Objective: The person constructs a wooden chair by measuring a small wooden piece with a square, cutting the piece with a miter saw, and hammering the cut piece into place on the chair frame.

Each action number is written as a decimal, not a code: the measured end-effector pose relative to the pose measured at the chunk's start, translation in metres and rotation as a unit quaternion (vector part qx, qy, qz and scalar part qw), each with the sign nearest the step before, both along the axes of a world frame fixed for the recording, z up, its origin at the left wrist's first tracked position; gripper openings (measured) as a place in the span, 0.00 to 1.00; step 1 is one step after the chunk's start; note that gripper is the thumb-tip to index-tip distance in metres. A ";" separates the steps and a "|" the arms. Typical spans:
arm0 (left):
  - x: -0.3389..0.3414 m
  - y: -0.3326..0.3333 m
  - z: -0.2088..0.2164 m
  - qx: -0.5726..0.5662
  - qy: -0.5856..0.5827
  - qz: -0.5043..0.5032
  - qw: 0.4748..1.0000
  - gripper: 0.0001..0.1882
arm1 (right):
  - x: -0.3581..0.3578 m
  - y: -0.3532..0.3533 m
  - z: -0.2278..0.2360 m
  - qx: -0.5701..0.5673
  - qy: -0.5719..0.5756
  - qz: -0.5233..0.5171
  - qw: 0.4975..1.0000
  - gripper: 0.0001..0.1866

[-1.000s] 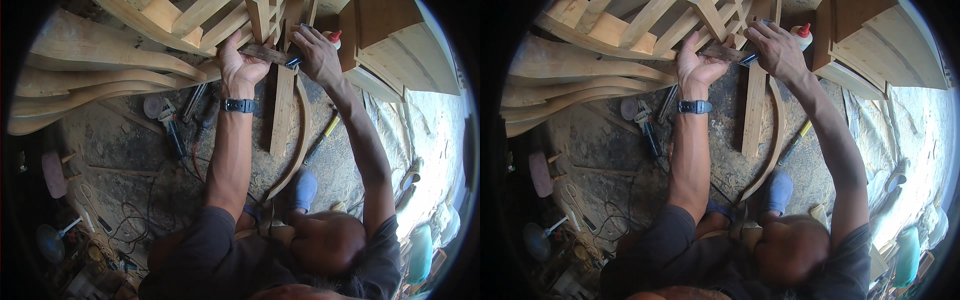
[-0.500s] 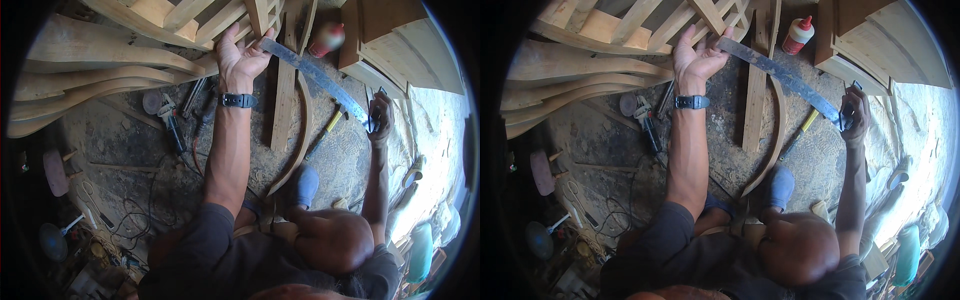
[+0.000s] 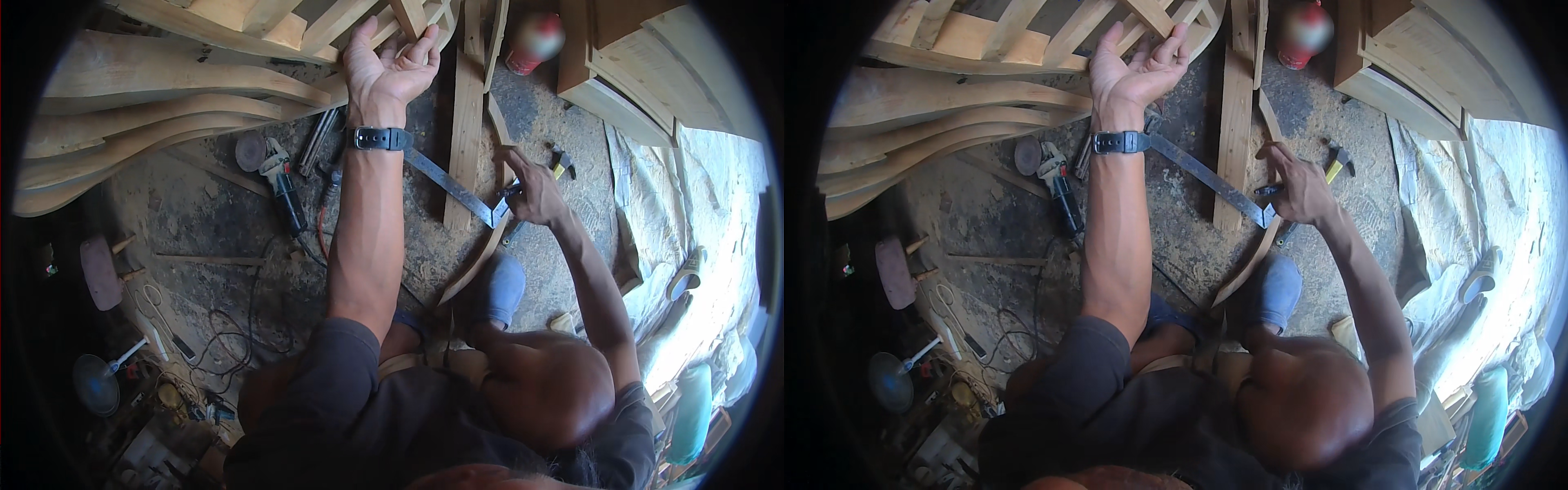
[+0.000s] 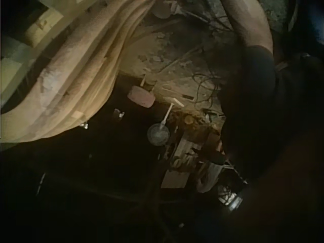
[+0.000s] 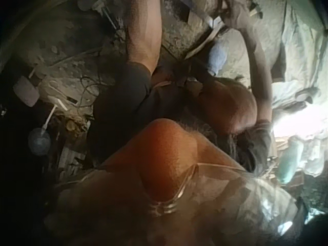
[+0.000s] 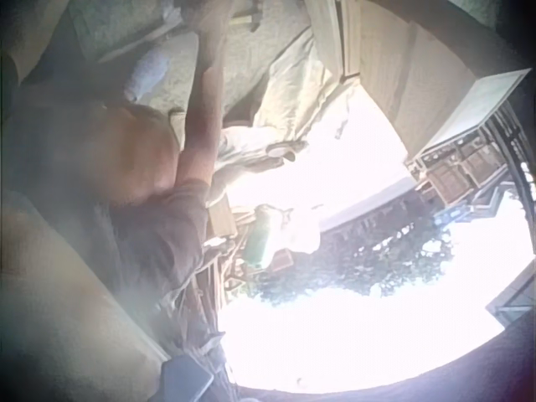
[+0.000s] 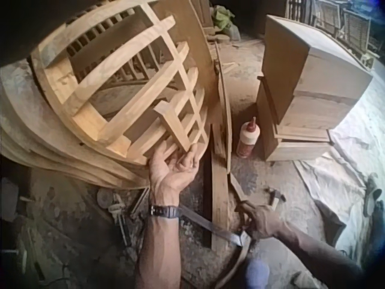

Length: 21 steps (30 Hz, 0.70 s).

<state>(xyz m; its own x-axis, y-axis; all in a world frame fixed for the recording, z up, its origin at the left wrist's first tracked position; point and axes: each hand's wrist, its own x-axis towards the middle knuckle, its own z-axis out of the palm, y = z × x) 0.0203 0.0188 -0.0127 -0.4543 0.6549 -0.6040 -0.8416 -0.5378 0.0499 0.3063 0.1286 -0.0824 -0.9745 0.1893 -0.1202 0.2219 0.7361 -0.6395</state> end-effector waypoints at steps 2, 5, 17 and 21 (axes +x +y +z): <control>-0.002 -0.005 0.002 0.007 -0.024 -0.010 1.000 0.36 | -0.061 0.009 0.017 -0.038 0.054 -0.058 0.996 0.25; -0.010 -0.007 -0.010 0.008 0.068 -0.034 0.997 0.36 | -0.144 0.017 0.009 -0.043 0.224 -0.123 0.966 0.27; -0.017 -0.003 -0.022 -0.065 0.190 -0.019 0.979 0.21 | -0.198 -0.005 -0.013 -0.341 0.371 -0.153 0.850 0.25; -0.009 -0.005 -0.018 -0.033 0.236 -0.024 0.971 0.23 | -0.201 -0.003 0.003 -0.328 0.369 -0.119 0.862 0.17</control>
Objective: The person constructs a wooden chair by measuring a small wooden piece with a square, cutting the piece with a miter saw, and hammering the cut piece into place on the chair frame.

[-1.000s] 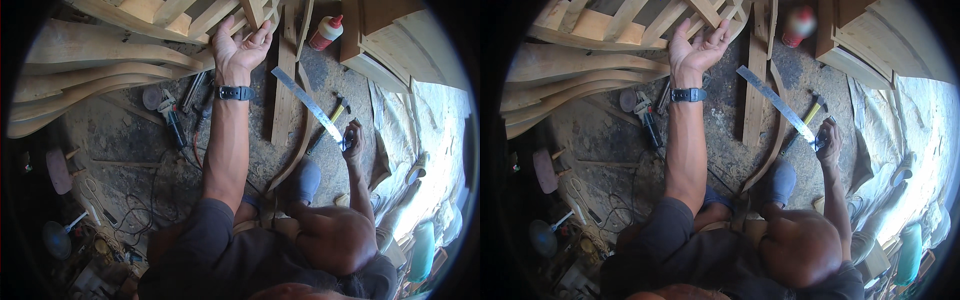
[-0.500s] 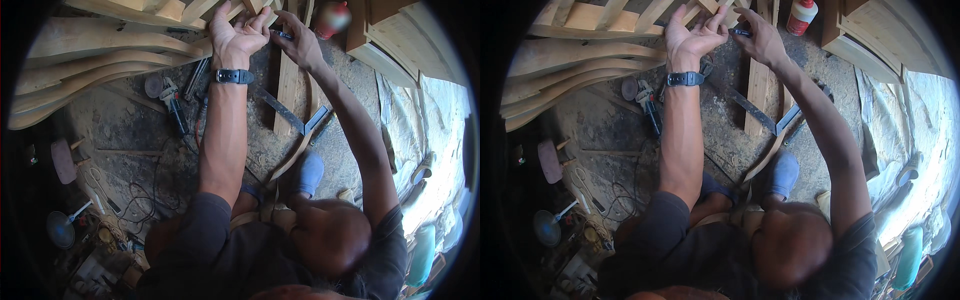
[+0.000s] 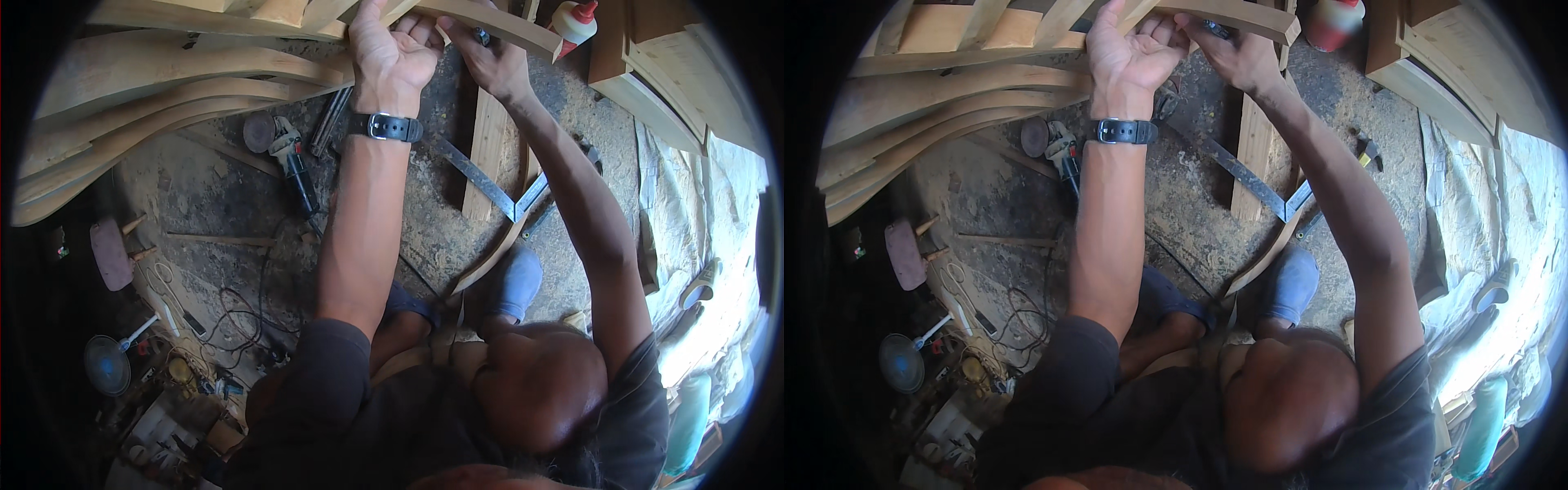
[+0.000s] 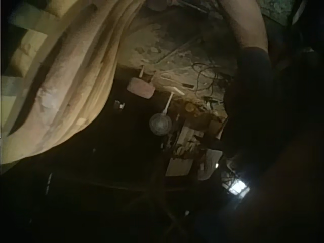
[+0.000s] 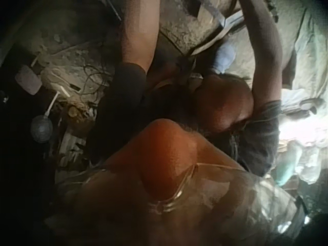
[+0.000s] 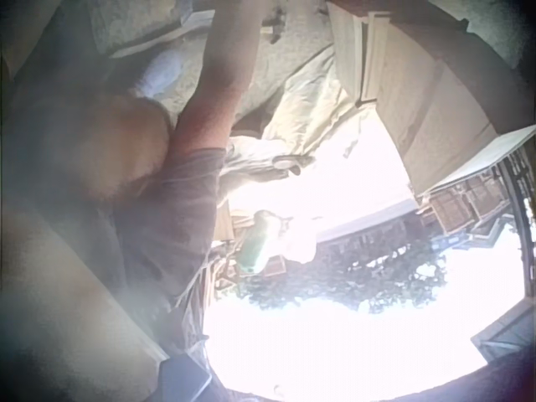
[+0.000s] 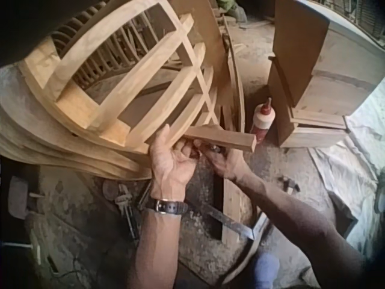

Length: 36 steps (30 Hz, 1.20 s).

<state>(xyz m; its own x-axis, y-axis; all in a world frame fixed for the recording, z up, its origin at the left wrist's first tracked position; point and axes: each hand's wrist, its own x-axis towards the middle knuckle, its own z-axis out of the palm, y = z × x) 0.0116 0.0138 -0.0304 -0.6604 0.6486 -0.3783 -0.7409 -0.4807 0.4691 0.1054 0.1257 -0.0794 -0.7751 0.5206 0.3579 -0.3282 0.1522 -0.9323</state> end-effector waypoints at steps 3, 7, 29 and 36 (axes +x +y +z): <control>0.013 -0.009 -0.003 -0.030 0.048 -0.013 0.998 0.26 | 0.007 0.007 0.009 0.074 -0.080 -0.014 0.994 0.11; 0.031 -0.030 0.022 -0.204 0.150 -0.116 0.960 0.26 | 0.024 0.039 0.045 0.306 -0.031 -0.089 0.947 0.09; 0.012 0.000 0.046 -0.301 0.718 0.029 0.628 0.21 | -0.012 0.044 0.041 0.332 0.006 -0.013 0.943 0.14; -0.007 -0.003 0.030 -0.194 0.719 0.024 0.667 0.21 | -0.011 0.045 0.039 0.287 0.087 0.001 0.954 0.12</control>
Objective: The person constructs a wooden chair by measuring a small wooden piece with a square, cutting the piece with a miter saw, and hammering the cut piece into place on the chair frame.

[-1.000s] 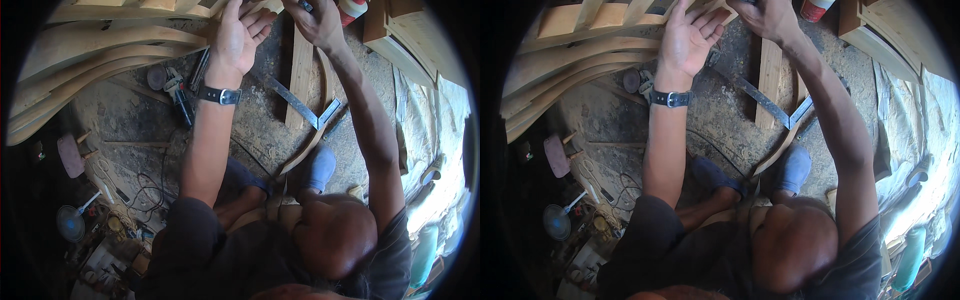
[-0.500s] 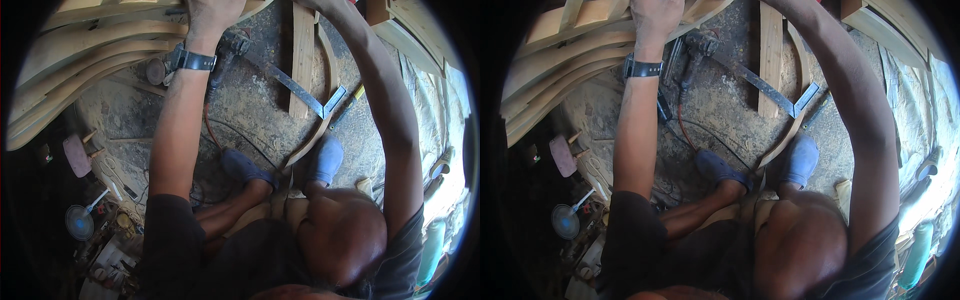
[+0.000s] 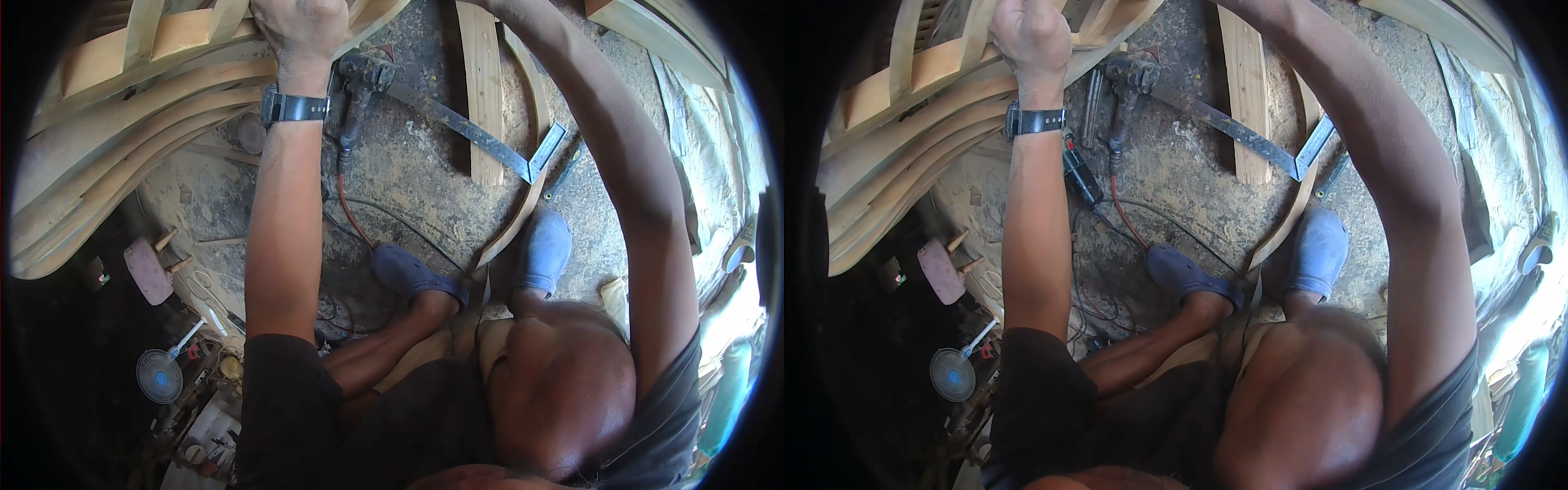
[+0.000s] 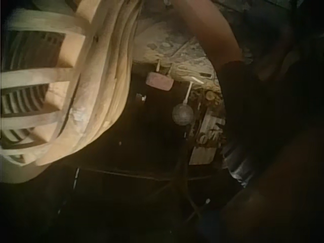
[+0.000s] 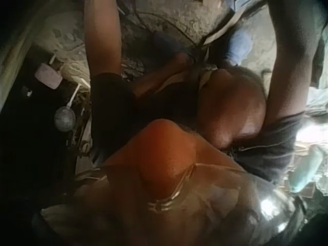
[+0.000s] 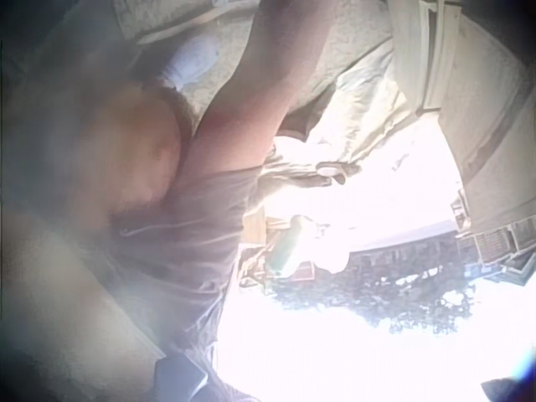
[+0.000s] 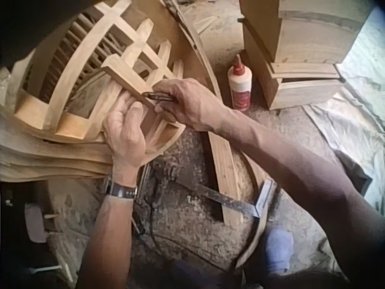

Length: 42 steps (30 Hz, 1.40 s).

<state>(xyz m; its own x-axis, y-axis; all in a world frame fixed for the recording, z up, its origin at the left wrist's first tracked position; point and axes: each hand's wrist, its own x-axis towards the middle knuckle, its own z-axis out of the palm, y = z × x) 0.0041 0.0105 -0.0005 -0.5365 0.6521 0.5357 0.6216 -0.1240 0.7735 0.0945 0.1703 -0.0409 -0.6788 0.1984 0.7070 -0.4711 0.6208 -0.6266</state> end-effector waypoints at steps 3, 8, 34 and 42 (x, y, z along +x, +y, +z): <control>0.005 0.003 0.001 -0.082 0.121 0.093 0.985 0.18 | 0.000 0.005 -0.004 0.014 0.015 -0.021 1.000 0.11; 0.017 0.007 0.013 -0.155 0.134 0.183 0.962 0.19 | 0.010 0.001 0.004 -0.066 -0.132 -0.023 0.989 0.15; 0.010 0.004 0.012 -0.187 0.169 0.184 0.950 0.22 | -0.003 -0.034 -0.074 -0.072 -0.071 -0.127 0.987 0.17; 0.006 0.002 0.011 -0.210 0.205 0.172 0.941 0.23 | 0.017 -0.033 -0.072 -0.204 -0.128 -0.092 0.966 0.21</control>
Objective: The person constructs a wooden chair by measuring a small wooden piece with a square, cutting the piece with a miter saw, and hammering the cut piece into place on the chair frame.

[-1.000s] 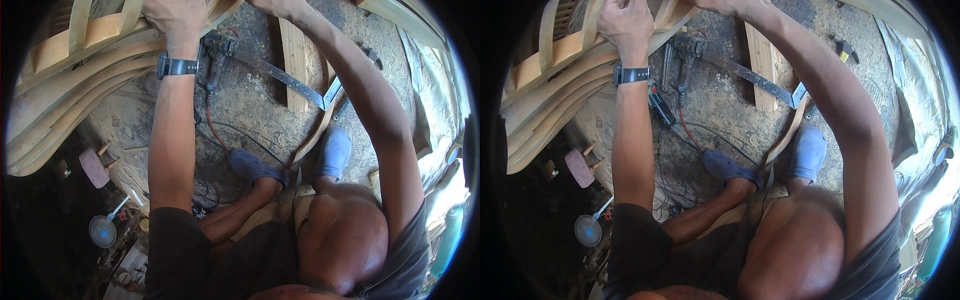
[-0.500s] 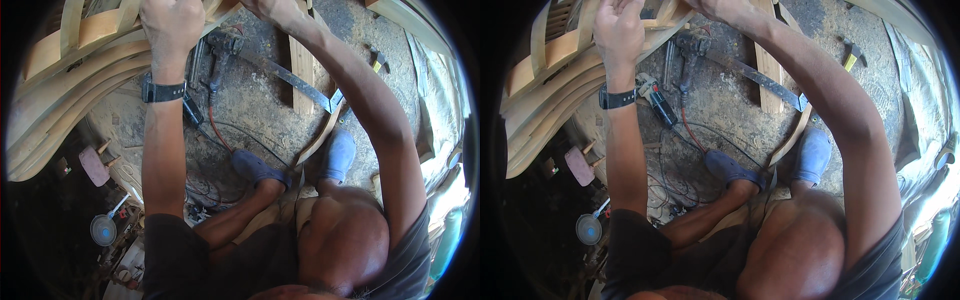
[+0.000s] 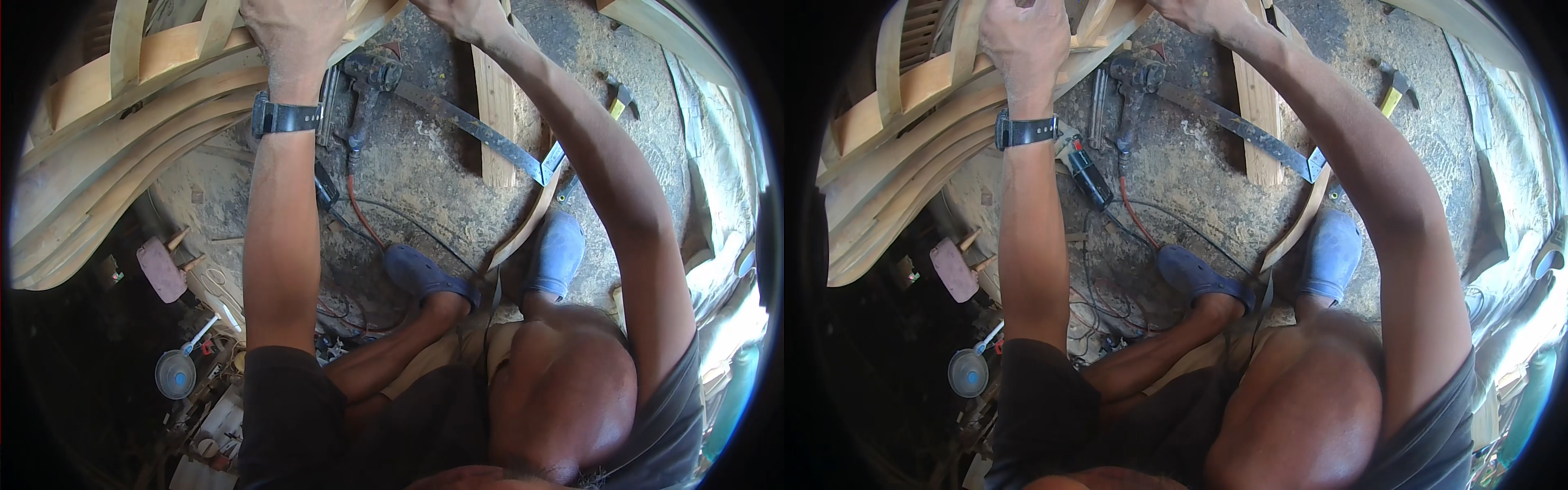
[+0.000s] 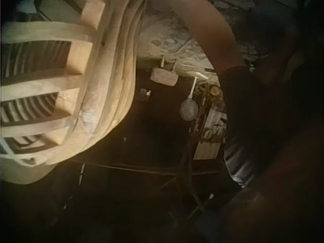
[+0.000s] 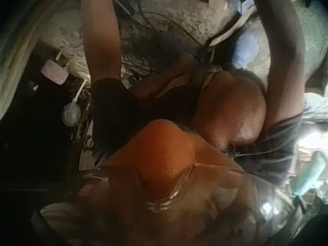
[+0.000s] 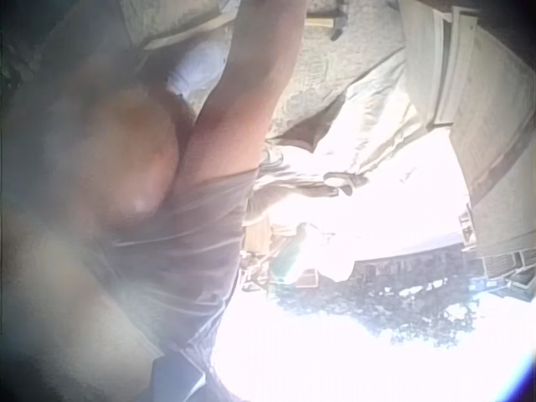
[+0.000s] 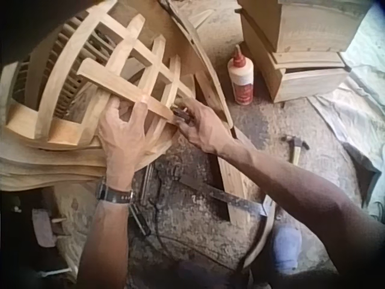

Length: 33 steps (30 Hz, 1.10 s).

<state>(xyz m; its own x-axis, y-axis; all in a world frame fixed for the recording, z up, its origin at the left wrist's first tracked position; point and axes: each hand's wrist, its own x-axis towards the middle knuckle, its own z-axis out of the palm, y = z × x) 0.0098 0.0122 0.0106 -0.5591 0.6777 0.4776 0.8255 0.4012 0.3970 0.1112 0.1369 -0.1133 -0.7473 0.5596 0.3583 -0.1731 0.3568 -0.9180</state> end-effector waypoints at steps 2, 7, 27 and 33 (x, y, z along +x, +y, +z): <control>-0.002 -0.001 0.000 -0.008 0.009 -0.005 1.000 0.23 | -0.002 -0.005 0.002 -0.001 0.005 -0.007 1.000 0.20; 0.006 0.002 0.004 -0.004 -0.014 0.033 0.999 0.23 | -0.013 -0.016 -0.007 0.046 0.047 -0.038 0.997 0.17; -0.014 -0.011 -0.004 0.016 0.063 -0.016 0.998 0.16 | -0.009 -0.007 0.004 0.107 0.014 -0.037 0.993 0.11; -0.009 -0.003 -0.002 0.019 0.039 -0.005 0.999 0.21 | -0.007 -0.013 0.019 0.056 -0.052 -0.017 0.997 0.11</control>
